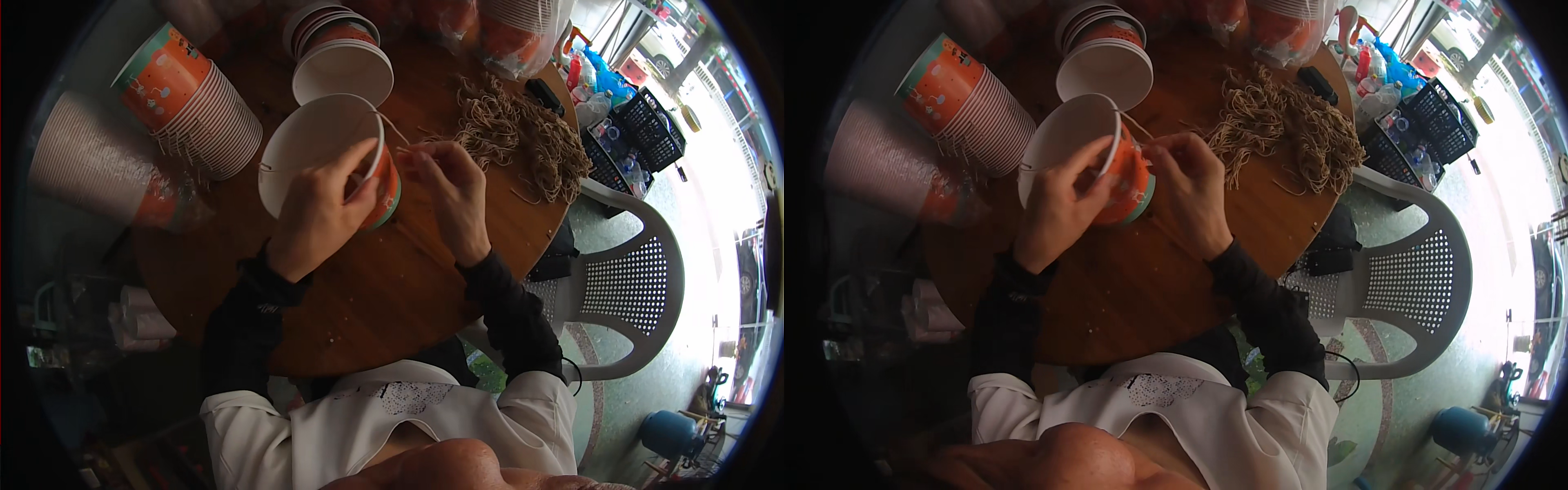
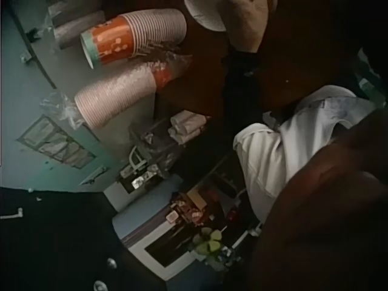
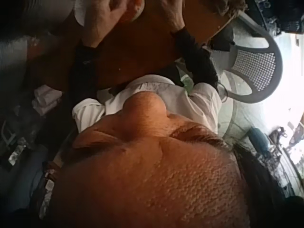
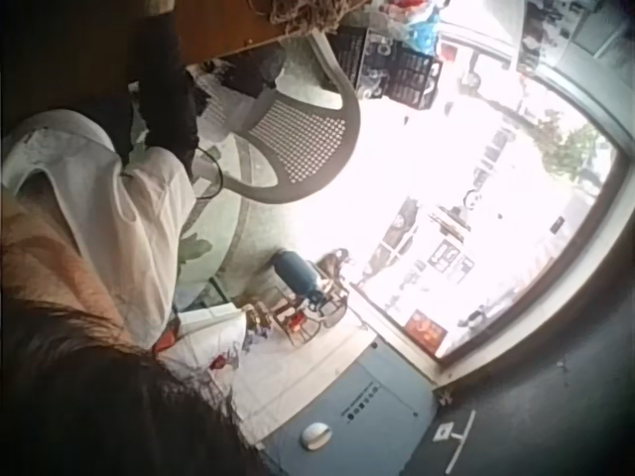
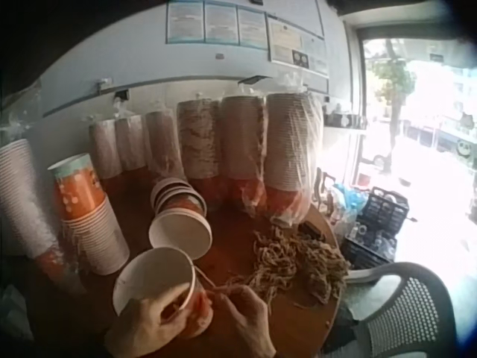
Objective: Threading and knotting twine through pre-drilled holes in paper buckets to create handles.
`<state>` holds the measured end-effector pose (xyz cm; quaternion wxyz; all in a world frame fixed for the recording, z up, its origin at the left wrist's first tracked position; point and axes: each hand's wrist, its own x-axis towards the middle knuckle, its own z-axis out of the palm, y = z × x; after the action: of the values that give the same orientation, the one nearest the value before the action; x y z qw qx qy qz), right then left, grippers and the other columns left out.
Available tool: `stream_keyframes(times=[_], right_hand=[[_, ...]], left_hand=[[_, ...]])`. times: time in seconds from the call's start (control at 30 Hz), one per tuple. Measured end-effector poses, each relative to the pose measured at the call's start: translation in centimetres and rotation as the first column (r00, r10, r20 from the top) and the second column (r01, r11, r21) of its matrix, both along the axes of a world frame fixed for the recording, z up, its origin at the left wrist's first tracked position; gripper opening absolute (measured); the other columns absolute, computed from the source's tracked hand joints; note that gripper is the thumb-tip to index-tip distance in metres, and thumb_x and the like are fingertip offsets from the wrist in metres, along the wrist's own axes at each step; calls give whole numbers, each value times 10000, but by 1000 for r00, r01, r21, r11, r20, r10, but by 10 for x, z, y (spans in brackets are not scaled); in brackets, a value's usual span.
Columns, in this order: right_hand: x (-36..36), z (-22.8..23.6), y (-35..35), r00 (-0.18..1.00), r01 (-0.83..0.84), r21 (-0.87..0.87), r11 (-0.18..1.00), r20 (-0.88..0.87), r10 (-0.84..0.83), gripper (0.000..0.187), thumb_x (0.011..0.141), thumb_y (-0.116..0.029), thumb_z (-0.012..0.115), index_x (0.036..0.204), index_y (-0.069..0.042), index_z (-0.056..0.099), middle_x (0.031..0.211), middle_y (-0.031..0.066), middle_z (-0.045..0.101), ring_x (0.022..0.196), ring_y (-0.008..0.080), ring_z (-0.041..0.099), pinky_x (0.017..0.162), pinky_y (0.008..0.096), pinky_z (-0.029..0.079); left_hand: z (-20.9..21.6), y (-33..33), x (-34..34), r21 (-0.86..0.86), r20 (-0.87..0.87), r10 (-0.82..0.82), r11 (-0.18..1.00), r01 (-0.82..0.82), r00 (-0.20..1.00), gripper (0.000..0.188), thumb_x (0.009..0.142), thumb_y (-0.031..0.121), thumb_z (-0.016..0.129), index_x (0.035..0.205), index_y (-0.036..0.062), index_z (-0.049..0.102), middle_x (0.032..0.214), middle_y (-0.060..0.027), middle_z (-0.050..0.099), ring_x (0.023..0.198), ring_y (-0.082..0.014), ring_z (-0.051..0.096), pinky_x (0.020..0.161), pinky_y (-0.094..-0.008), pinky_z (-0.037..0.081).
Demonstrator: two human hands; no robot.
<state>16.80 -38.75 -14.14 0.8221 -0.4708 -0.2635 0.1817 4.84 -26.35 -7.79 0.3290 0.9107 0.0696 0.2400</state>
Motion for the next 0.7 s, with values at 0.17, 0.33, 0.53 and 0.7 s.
stream_keyframes(times=[0.17, 0.33, 0.53, 0.7], right_hand=[[-22, 11, 0, 990, -11, -1, 1000, 144, 11, 114, 895, -37, 647, 983, 21, 602, 956, 58, 651, 873, 113, 626, 776, 276, 536], [-31, 16, 4, 951, 63, -41, 997, 304, -47, 97, 865, -25, 662, 948, -3, 618, 970, 73, 639, 845, 154, 625, 739, 285, 532], [-34, 19, 2, 932, 97, -75, 992, 356, -65, 83, 858, -21, 663, 929, -7, 622, 969, 73, 635, 840, 164, 621, 717, 288, 524], [-35, 20, -1, 935, 88, -103, 991, 352, -47, 90, 854, -21, 668, 931, -9, 623, 960, 70, 630, 841, 160, 616, 722, 288, 522]], left_hand=[[14, 7, -33, -81, 32, -29, 996, 32, 999, 453, 829, 2, 575, 1282, -14, 557, 1043, -155, 680, 901, -183, 670, 790, -304, 533], [17, 7, -46, -86, 16, -30, 996, 31, 999, 467, 824, -4, 562, 1291, -9, 551, 1074, -143, 673, 906, -188, 666, 793, -309, 531], [16, 5, -49, -125, -5, -48, 991, 47, 999, 477, 822, -11, 555, 1299, -2, 549, 1084, -147, 670, 918, -196, 670, 797, -314, 537], [11, 4, -49, -44, 30, -85, 995, 87, 996, 482, 814, -25, 556, 1295, -8, 548, 1069, -156, 673, 910, -215, 681, 788, -319, 547]])
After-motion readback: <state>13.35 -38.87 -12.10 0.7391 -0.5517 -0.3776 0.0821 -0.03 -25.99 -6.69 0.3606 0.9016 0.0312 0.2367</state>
